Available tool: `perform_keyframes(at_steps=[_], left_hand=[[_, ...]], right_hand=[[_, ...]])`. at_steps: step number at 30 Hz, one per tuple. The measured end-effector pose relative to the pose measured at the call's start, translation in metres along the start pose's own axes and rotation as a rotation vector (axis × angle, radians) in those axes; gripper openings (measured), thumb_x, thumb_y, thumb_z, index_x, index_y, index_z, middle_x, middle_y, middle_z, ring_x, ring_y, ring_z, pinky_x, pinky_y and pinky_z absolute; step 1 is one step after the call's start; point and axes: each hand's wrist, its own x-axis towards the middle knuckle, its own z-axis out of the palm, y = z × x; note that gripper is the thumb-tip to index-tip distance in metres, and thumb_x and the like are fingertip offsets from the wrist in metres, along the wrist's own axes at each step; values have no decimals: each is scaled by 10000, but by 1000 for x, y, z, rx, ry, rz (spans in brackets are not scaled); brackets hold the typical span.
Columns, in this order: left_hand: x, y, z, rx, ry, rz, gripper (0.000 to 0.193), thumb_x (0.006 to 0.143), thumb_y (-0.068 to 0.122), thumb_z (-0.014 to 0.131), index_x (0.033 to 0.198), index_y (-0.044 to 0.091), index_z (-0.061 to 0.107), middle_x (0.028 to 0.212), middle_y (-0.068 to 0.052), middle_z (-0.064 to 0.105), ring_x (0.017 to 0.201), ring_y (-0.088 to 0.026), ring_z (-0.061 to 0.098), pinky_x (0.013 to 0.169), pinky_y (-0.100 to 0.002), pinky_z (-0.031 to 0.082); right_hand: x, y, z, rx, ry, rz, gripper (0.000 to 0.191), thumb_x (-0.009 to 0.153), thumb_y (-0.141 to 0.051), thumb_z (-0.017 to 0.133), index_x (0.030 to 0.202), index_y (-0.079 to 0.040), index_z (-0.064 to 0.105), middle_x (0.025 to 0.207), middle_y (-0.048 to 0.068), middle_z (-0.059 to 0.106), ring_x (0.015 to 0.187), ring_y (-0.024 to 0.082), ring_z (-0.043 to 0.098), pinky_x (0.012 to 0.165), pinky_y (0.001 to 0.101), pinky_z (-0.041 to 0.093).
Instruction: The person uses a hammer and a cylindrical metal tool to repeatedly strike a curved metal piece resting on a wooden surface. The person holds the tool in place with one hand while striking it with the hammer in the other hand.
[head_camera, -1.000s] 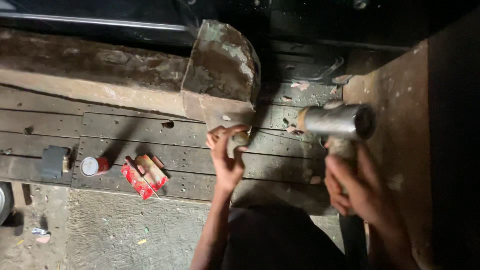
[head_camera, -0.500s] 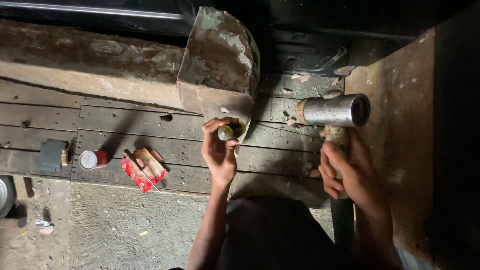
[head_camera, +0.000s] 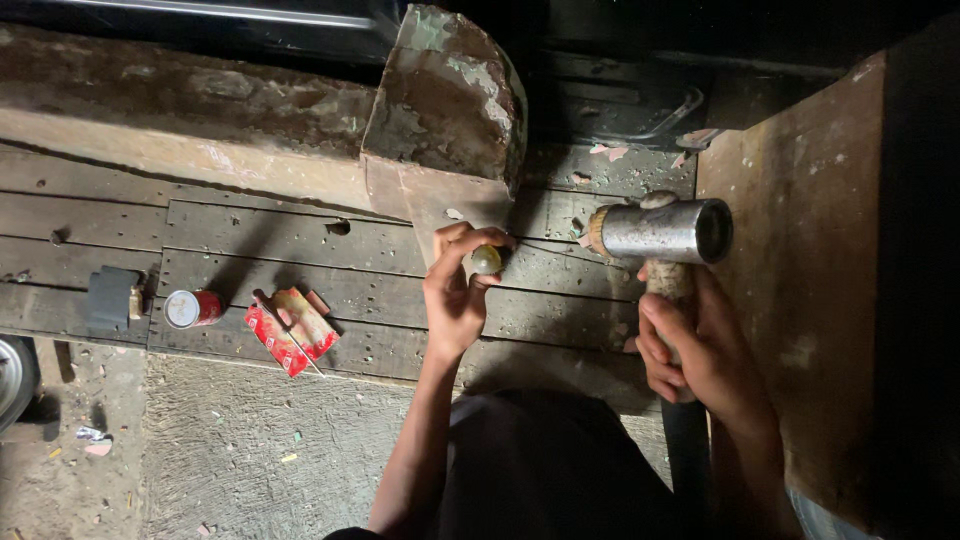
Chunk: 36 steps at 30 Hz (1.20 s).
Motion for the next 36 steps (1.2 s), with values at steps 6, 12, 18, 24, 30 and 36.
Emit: perform_keyframes(at_steps=[6,12,18,24,30,36], left_hand=[[8,9,-2,102,-21,82,544,765,-234,644,1262,-14,614,1220,-92,689,1262,-236,493,1155,-371,376],[15,11,-4,125,-7,-4,589,687,-254,589,1212,7,646,1203,-79,670,1202,-216,521,1077,-332,435],[15,4,-2,144,-38,22,567,777,-269,591,1240,48,667,1217,-51,703,1174,-209,561,1025,-311,499],[20,7,0,354,-108,91,553,740,-248,633,1199,58,680,1197,-43,717,1199,-260,557,1084,-378,442],[20,13,3,366,-76,64,562,687,-206,661,1185,55,670,1206,-69,698,1201,-291,550,1064,-360,462],[24,13,1,334,-68,53,546,699,-203,662,1183,49,659,1160,-84,690,1172,-292,564,1057,-358,464]], right_hand=[[-4,2,0,9,11,15,264,979,-139,495,1230,-63,463,570,25,435,349,73,364,278,262,356],[-5,1,-1,-37,32,20,277,965,-123,495,1235,-65,470,558,28,432,336,78,363,275,263,359],[-3,0,1,-46,-15,-38,265,975,-115,488,1230,-50,463,558,21,448,340,68,371,268,256,369],[-4,3,1,-34,-22,-36,274,973,-107,509,1235,-42,468,544,25,435,330,68,362,266,252,353],[-7,1,1,-37,-40,-35,284,967,-109,516,1242,-56,463,562,20,449,340,73,376,265,259,368],[-1,6,2,-2,-41,16,276,981,-132,505,1246,-70,459,564,18,433,351,74,361,269,260,354]])
